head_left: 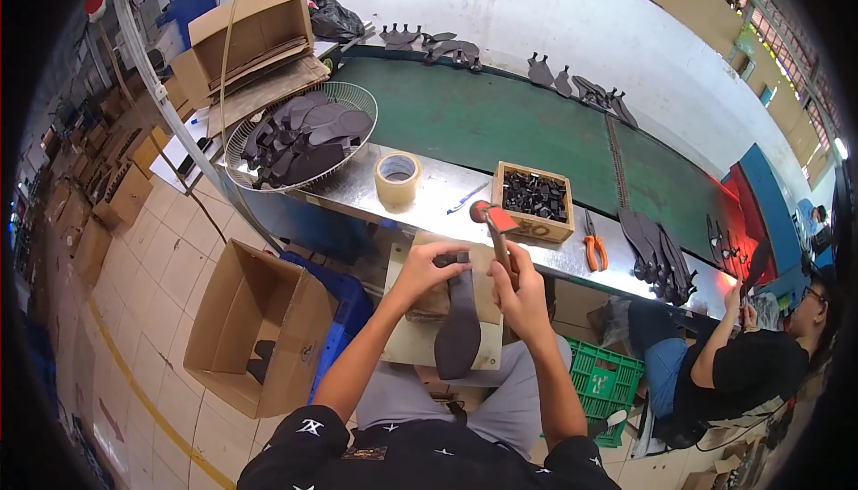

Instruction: Hammering nails into shoe components to secure the structure during manufacturing.

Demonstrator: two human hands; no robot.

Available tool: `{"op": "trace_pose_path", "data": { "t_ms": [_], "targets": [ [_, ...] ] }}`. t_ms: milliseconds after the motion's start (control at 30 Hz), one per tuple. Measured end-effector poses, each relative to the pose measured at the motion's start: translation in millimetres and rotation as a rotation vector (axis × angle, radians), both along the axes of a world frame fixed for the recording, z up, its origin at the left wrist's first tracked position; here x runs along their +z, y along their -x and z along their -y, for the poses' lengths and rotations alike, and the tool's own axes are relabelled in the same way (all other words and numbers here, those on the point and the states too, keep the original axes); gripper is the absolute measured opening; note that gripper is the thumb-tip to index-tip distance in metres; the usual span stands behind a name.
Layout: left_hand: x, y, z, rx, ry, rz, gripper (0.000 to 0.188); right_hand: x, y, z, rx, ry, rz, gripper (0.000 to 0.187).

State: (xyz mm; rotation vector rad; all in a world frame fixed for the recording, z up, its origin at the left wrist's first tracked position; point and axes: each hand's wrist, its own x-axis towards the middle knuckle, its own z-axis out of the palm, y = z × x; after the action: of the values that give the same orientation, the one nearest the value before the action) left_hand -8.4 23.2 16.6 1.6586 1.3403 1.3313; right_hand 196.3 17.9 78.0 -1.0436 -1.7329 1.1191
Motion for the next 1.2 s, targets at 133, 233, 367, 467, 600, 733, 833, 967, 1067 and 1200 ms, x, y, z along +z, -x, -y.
{"op": "trace_pose_path", "data": {
  "t_ms": [133,233,367,467,600,733,833,967,1067,1200],
  "targets": [
    [-2.4,4.9,-0.3,-0.058,0.089,0.116,0.03,33.2,-14.0,30.9,0.018,0.001,0.06,0.033],
    [0.7,4.7,-1.2,-0.071,0.118,0.105,0.03,36.5,-15.8,42.5,0.027,0.023,0.066,0.035],
    [3.5,4.6,-0.9,-0.075,0.118,0.051,0.029,25.4,-13.3,41.8,0.035,-0.134,0.206,0.037],
    [1.0,6.6,-6.6,-0.067,0.108,0.048,0.029,32.9,-11.6,42.9,0.041,-0.151,0.215,0.036],
    [-1.9,5.7,-5.3,-0.066,0.071,0.03,0.026,22.8,-8.3,45.9,-0.044,-0.202,0.144,0.033],
    [-12.7,5.8,0.5,-0.084,0.158,0.04,0.046,30.9,-14.2,48.1,0.071,-0.18,0.249,0.033],
    [-26.9,11.7,5.6,-0.026,0.033,-0.304,0.109,75.4,-24.9,77.8,-0.091,-0.349,0.175,0.037],
    [-16.7,0.9,7.2,-0.003,-0.003,-0.417,0.124,36.5,-7.9,71.7,-0.133,-0.551,0.226,0.03],
    [-7.5,11.7,5.7,0.001,0.151,-0.564,0.123,17.3,0.2,49.2,0.059,-0.103,0.319,0.03],
    [-6.7,10.1,9.6,0.014,0.058,-0.388,0.106,64.0,-14.4,69.1,-0.084,-0.529,0.198,0.035]
  ]
}}
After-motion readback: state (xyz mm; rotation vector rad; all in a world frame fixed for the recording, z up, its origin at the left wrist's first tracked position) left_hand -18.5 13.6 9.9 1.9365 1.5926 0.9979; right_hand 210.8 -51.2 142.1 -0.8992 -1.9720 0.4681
